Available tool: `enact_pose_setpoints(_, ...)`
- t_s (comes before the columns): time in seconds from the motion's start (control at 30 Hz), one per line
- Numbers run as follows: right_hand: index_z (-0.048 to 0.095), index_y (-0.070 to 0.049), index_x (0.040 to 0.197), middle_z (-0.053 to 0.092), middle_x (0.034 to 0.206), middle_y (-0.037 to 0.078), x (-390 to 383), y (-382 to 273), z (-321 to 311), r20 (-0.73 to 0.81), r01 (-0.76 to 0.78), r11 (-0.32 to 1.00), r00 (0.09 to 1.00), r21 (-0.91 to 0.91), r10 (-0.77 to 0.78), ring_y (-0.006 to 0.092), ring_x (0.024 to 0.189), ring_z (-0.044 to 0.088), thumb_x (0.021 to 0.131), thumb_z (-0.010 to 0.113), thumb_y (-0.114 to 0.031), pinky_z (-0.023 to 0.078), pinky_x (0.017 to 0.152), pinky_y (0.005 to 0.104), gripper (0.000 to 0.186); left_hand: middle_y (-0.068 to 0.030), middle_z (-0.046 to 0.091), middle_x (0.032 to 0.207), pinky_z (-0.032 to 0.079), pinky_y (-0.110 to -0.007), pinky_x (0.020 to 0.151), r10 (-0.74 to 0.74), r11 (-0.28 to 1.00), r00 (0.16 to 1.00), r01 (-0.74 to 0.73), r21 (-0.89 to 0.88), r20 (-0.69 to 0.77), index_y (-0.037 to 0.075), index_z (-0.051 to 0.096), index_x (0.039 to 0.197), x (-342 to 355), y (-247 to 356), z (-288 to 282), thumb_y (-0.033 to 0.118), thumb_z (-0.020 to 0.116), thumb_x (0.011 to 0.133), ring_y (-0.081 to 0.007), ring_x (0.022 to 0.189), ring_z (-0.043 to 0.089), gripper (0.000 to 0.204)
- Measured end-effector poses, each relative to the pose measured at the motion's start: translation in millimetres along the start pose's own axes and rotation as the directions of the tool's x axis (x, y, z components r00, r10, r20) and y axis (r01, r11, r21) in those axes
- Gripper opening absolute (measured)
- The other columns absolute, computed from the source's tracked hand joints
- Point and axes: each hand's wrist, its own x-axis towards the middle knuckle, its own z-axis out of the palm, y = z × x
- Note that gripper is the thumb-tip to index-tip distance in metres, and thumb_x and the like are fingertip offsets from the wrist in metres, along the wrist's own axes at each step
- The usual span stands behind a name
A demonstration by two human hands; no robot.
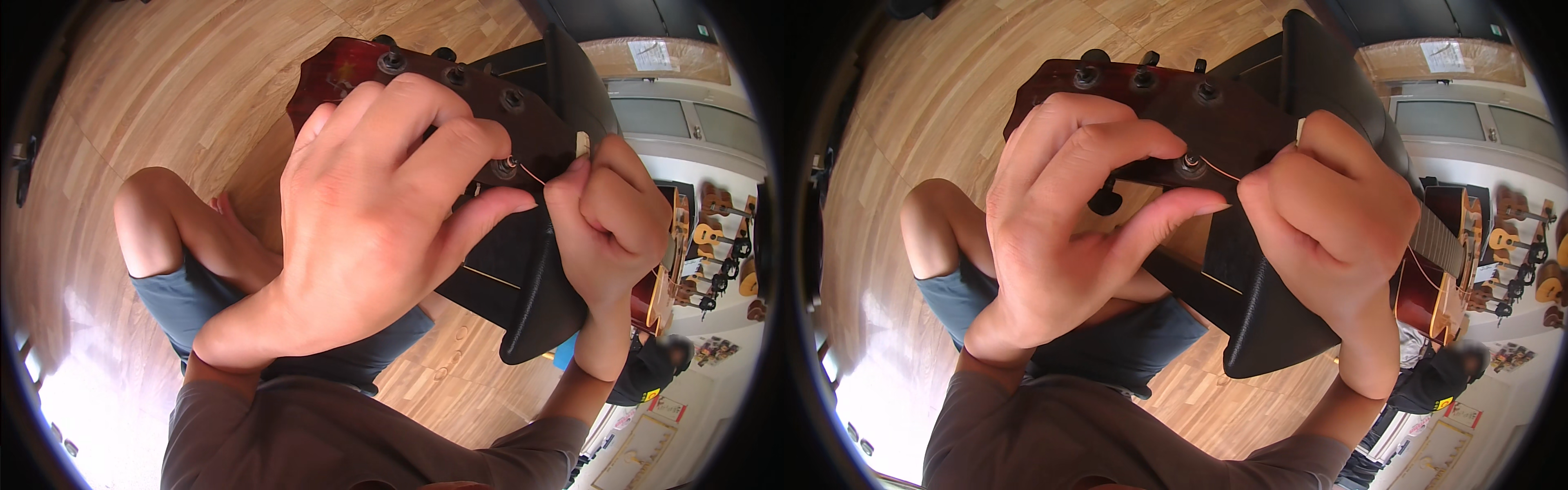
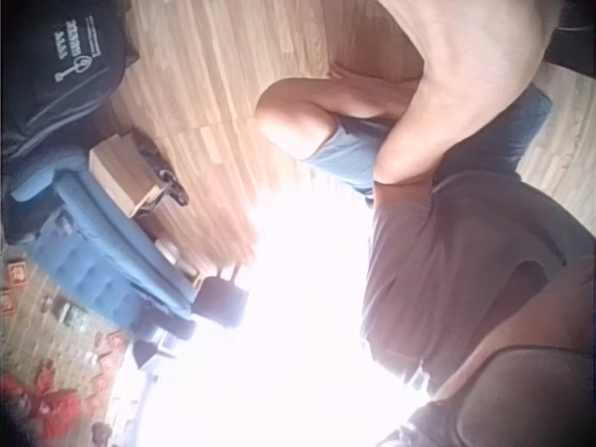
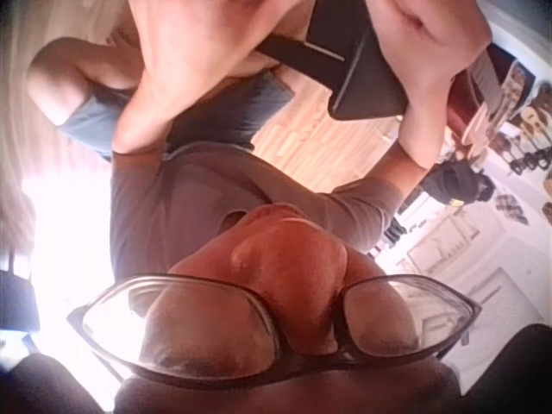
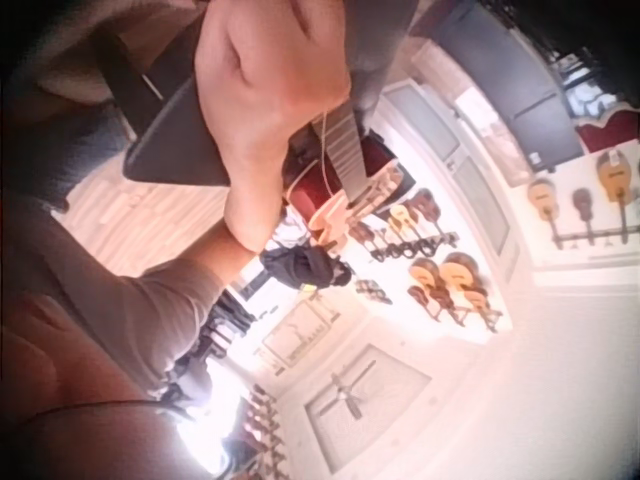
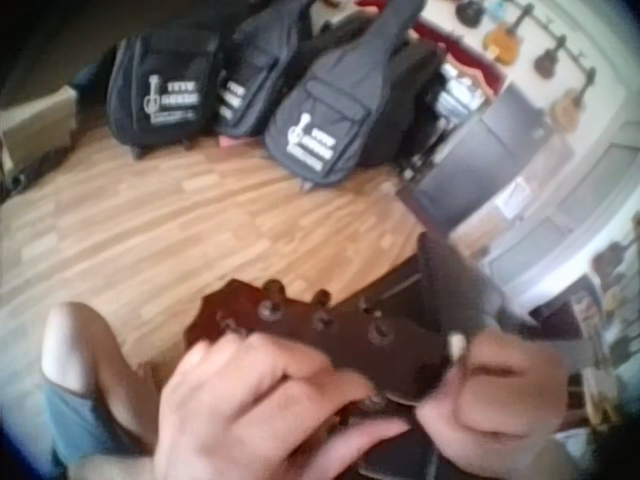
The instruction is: The person strings an acoustic guitar by hand, threading a new string through the tuning peg and winding it onto the post. They repeat this process for multiple strings, adjusting tension and securing each string at the headstock.
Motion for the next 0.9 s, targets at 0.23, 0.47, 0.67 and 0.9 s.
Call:
enact_pose_setpoints(0.23, 0.036, -0.003, 0.066, 0.03, 0.069, 0.004, 1, -2, 0, 0.012, 0.018, 1.0, 1.0, -0.009, -0.018, 0.0155, 0.059, 0.028, 0.074, 0.068, 0.019, 0.023, 0.052, 0.0308, 0.039, -0.0051, 0.066, 0.097, 0.053, -0.034, 0.067, 0.021, 1.0, 1.0, -0.021, -0.009, 0.014, 0.007, 0.078, 0.101, -1, -1, -1, 0.015, 0.099, 0.066, -0.0224, 0.082, 0.065, 0.041)
enact_pose_setpoints(0.47, 0.033, -0.002, 0.068, 0.029, 0.069, 0.004, -4, -3, 3, 0.0, 0.04, 0.999, 0.999, -0.012, -0.04, 0.0136, 0.059, 0.025, 0.076, 0.066, 0.019, 0.021, 0.052, 0.0306, 0.04, -0.006, 0.066, 0.101, 0.054, -0.031, 0.074, -0.015, 0.998, 0.999, 0.018, -0.068, 0.046, 0.004, 0.079, 0.107, -2, -2, 1, 0.009, 0.099, 0.068, -0.0189, 0.089, 0.066, 0.045)
enact_pose_setpoints(0.67, 0.032, -0.002, 0.07, 0.028, 0.07, 0.004, -5, 0, 0, 0.019, 0.066, 0.998, 0.998, -0.015, -0.066, 0.0136, 0.06, 0.027, 0.075, 0.066, 0.018, 0.023, 0.054, 0.0305, 0.04, -0.0027, 0.07, 0.103, 0.054, -0.029, 0.078, -0.049, 0.996, 0.999, 0.049, -0.079, 0.008, 0.008, 0.08, 0.111, -6, 5, 9, 0.012, 0.099, 0.069, -0.0148, 0.09, 0.066, 0.046)
enact_pose_setpoints(0.9, 0.029, -0.003, 0.074, 0.025, 0.072, 0.004, -11, 11, -1, 0.025, 0.053, 0.998, 0.998, 0.03, -0.054, 0.0138, 0.062, 0.026, 0.074, 0.067, 0.015, 0.022, 0.056, 0.0334, 0.041, -0.0055, 0.071, 0.104, 0.056, -0.028, 0.079, -0.037, 0.989, 0.999, 0.036, -0.142, -0.001, 0.005, 0.08, 0.109, -5, 0, 10, 0.012, 0.097, 0.074, -0.0156, 0.091, 0.068, 0.04)
